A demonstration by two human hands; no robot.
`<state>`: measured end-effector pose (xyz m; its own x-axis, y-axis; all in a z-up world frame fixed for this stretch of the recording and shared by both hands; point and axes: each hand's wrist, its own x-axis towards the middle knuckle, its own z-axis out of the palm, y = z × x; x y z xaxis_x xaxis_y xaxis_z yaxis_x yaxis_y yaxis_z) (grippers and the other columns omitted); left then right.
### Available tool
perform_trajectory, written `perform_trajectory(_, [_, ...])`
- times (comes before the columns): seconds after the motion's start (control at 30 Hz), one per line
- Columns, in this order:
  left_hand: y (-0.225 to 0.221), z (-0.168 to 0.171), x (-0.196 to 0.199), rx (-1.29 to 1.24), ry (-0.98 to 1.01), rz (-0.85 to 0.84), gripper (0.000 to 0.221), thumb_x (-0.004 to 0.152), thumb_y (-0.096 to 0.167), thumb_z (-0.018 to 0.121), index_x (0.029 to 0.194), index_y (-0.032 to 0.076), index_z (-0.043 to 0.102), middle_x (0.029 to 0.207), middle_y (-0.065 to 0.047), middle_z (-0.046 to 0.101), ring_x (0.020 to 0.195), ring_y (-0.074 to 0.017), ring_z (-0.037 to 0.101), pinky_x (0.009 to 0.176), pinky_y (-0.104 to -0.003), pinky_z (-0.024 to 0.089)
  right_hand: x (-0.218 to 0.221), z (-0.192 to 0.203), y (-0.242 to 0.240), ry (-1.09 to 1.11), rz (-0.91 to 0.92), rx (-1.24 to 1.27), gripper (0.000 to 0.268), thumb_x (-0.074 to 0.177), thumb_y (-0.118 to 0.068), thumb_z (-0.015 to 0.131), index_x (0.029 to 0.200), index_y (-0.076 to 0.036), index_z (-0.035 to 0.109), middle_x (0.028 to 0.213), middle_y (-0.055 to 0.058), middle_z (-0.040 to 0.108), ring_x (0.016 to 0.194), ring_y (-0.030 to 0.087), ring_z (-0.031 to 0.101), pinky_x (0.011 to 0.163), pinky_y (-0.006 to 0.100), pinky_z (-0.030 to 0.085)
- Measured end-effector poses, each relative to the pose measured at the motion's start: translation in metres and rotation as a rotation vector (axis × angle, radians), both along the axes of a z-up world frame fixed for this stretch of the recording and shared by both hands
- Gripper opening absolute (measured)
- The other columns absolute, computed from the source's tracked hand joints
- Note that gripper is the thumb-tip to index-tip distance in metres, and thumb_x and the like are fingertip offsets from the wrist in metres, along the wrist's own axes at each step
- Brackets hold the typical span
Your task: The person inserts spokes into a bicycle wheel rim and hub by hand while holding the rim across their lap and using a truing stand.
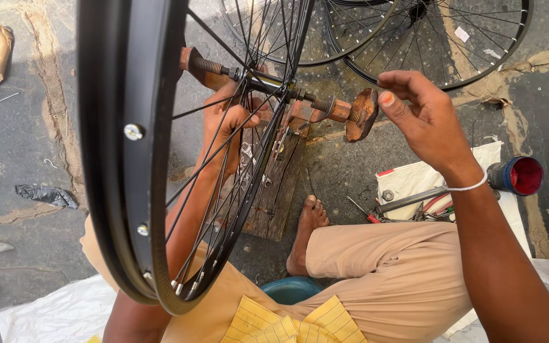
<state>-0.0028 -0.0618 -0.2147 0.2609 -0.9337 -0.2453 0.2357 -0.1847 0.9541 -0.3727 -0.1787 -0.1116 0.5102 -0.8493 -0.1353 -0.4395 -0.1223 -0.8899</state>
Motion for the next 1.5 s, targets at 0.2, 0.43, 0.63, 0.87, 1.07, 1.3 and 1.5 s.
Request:
perform_trajectory(0.2, [-0.023,0.004,0.034,0.012,-0.147,-0.056,0.050,0.097,0.028,0.074,0.128,-0.009,0.061,0.106,-0.017,0.070,0.089,-0.0221,0.068,0.075,-0.037,0.056,0.001,0.004,0.002,-0.237,0.188,0.240,0.091,0.078,-0.026,0.085,0.155,-0.005,0.040,0.156,0.015,0.047,0.148,0.025,0.045,0.117,0.040,0.045])
perform_trajectory(0.43, [-0.052,-0.001,0.062,0.112,-0.222,-0.272,0.049,0.097,0.028,0.075,0.127,-0.009,0.060,0.105,-0.017,0.070,0.087,-0.0221,0.069,0.074,-0.037,0.056,0.006,-0.002,0.003,-0.277,0.156,0.395,0.094,0.073,-0.015,0.088,0.154,-0.007,0.041,0.154,0.012,0.047,0.136,0.023,0.052,0.112,0.042,0.050])
perform_trajectory(0.63, [-0.053,-0.003,0.063,0.121,-0.242,-0.321,0.049,0.098,0.027,0.075,0.126,-0.009,0.059,0.104,-0.017,0.070,0.086,-0.0220,0.069,0.073,-0.036,0.057,0.002,-0.013,-0.002,-0.285,0.159,0.403,0.092,0.075,-0.018,0.087,0.153,-0.004,0.041,0.147,0.012,0.051,0.132,0.025,0.055,0.113,0.043,0.051])
perform_trajectory(0.87, [-0.050,-0.002,0.067,0.133,-0.250,-0.334,0.048,0.098,0.027,0.076,0.125,-0.009,0.058,0.103,-0.017,0.070,0.085,-0.0220,0.069,0.071,-0.036,0.057,-0.030,-0.058,-0.012,-0.552,0.086,0.807,0.075,0.111,-0.055,0.055,0.156,0.003,0.040,0.114,0.034,0.068,0.079,0.037,0.077,0.061,0.043,0.067])
perform_trajectory(1.07, [-0.042,0.004,0.071,0.114,-0.255,-0.287,0.048,0.099,0.027,0.077,0.124,-0.009,0.057,0.101,-0.016,0.070,0.084,-0.0220,0.070,0.070,-0.036,0.058,-0.012,-0.029,-0.006,-0.174,-0.009,0.491,0.062,0.103,-0.044,0.050,0.141,0.004,0.049,0.102,0.019,0.069,0.074,0.026,0.069,0.062,0.042,0.060])
perform_trajectory(1.3, [-0.044,0.001,0.067,0.096,-0.246,-0.294,0.048,0.099,0.026,0.078,0.123,-0.009,0.056,0.100,-0.016,0.070,0.083,-0.0220,0.070,0.068,-0.035,0.058,0.002,-0.020,0.004,-0.509,0.047,0.667,0.072,0.109,-0.059,0.030,0.119,0.003,0.065,0.109,0.019,0.074,0.097,0.027,0.075,0.092,0.044,0.061])
perform_trajectory(1.5, [-0.063,-0.003,0.068,0.077,-0.224,-0.286,0.048,0.100,0.026,0.079,0.122,-0.009,0.055,0.099,-0.016,0.070,0.082,-0.0220,0.070,0.067,-0.035,0.059,-0.005,-0.041,-0.010,-0.241,-0.031,0.562,0.034,0.096,-0.021,0.055,0.117,0.004,0.066,0.116,0.015,0.074,0.108,0.025,0.069,0.096,0.042,0.052])
